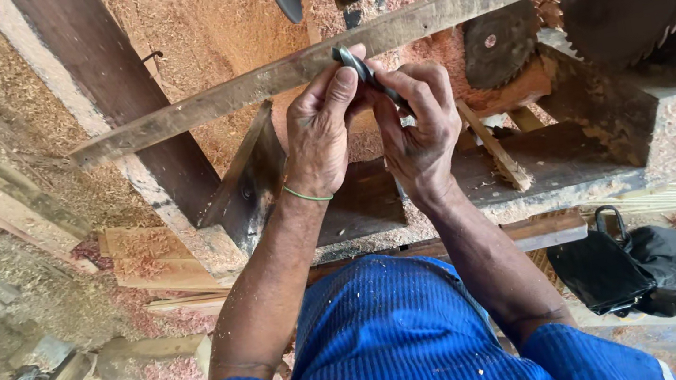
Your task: The person uses a grinding wheel to sharpen a drill bit, holding it with both hands and rotating it against the spinning wheel. They inspect the bit periodically, then retrieve another bit from a bag and repeat the sharpening process.
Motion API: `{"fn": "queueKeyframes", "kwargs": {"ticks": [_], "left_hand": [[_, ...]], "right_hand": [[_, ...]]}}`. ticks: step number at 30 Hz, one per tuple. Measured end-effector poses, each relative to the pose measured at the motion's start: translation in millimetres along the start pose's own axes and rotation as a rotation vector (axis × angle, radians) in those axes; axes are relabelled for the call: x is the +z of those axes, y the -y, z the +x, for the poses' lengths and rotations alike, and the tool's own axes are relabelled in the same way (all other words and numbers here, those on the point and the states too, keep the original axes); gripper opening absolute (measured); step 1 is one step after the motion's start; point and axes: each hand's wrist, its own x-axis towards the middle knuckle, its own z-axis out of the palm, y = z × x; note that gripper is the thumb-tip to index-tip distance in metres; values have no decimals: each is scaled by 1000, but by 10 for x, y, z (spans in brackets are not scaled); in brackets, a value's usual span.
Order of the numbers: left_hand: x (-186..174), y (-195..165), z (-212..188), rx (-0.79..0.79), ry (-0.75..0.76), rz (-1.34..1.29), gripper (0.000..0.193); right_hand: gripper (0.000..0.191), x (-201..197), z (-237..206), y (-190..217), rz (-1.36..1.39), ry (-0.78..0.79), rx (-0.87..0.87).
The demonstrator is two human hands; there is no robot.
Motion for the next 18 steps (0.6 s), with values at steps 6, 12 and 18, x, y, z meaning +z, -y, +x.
{"fn": "queueKeyframes", "kwargs": {"ticks": [6, 12, 18], "left_hand": [[-70, -56, 167, 7, -68, 20, 34], [-43, -199, 186, 16, -143, 164, 29], [-27, -269, 252, -16, -211, 184, 30]], "right_hand": [[28, 132, 154, -77, -22, 62, -41], [28, 210, 218, -63, -125, 75, -41], [28, 272, 248, -17, -90, 91, 17]]}}
